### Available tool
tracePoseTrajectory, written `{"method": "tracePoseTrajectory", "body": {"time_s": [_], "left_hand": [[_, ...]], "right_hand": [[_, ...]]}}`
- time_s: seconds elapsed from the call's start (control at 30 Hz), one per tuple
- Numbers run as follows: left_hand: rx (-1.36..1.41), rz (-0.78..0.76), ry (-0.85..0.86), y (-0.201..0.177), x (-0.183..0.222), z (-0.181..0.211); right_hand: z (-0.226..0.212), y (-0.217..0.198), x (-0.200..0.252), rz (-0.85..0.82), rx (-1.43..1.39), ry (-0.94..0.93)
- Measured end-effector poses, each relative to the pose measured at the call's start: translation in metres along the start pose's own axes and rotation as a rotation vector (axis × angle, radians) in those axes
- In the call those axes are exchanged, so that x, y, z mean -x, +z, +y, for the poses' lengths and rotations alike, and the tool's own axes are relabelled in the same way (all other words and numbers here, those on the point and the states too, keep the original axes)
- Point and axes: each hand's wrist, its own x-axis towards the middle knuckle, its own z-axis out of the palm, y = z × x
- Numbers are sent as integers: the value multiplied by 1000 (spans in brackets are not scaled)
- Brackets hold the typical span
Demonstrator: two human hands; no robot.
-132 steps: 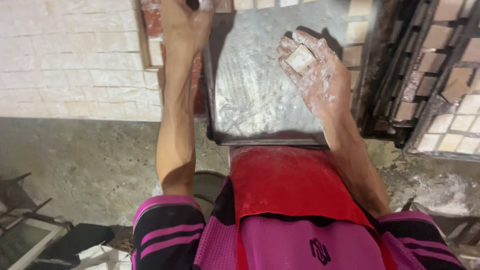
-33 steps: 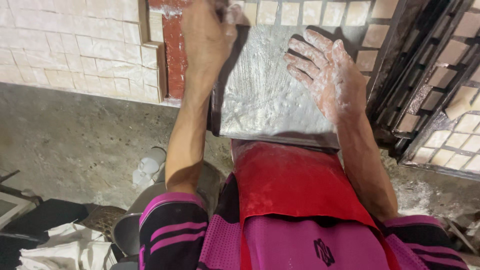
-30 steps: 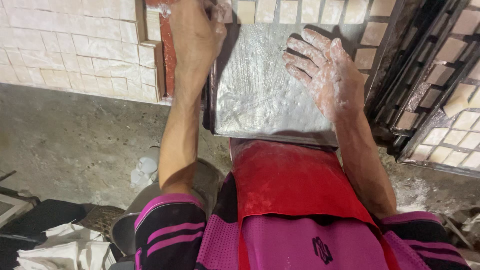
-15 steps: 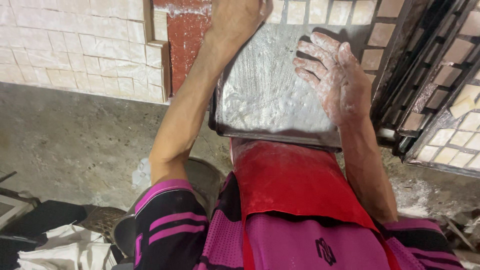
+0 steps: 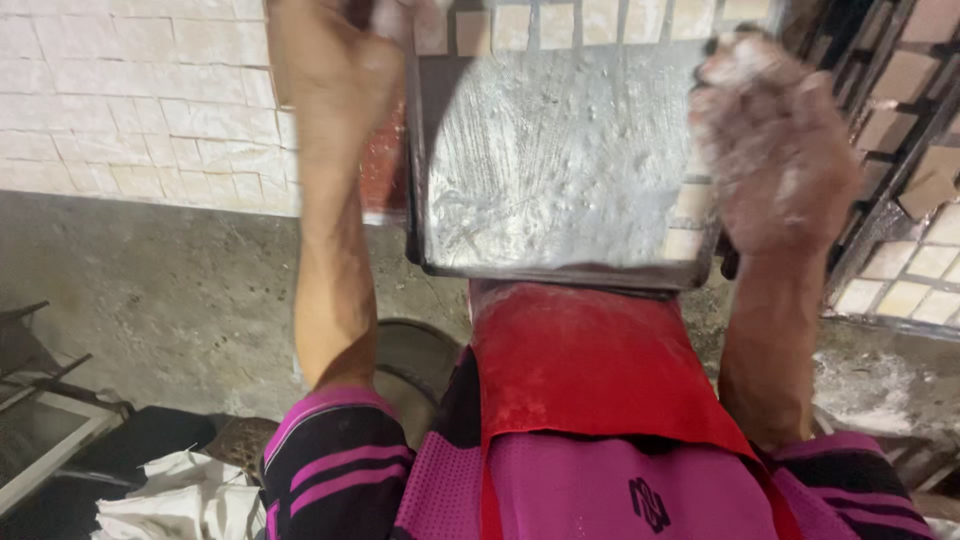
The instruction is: The person picks up individual small square pieces of dough from a surface and places them into neat rows on a metal tray.
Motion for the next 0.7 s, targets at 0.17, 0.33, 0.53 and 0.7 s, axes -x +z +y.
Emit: {"method": "tracePoseTrajectory", "body": {"time_s": [0.17, 0.33, 0.53, 0.7], "left_hand": [[-366, -141, 0, 67, 17, -36], [-297, -155, -123, 154, 21, -60], [-549, -159, 21, 184, 4, -83], [-749, -103, 138, 188, 7, -90]], "right_hand": [[-33, -29, 26, 210, 63, -148], [-47, -42, 42, 261, 136, -267], [-45, -50, 56, 339, 113, -299], [-39, -57, 57, 389, 29, -249]]}}
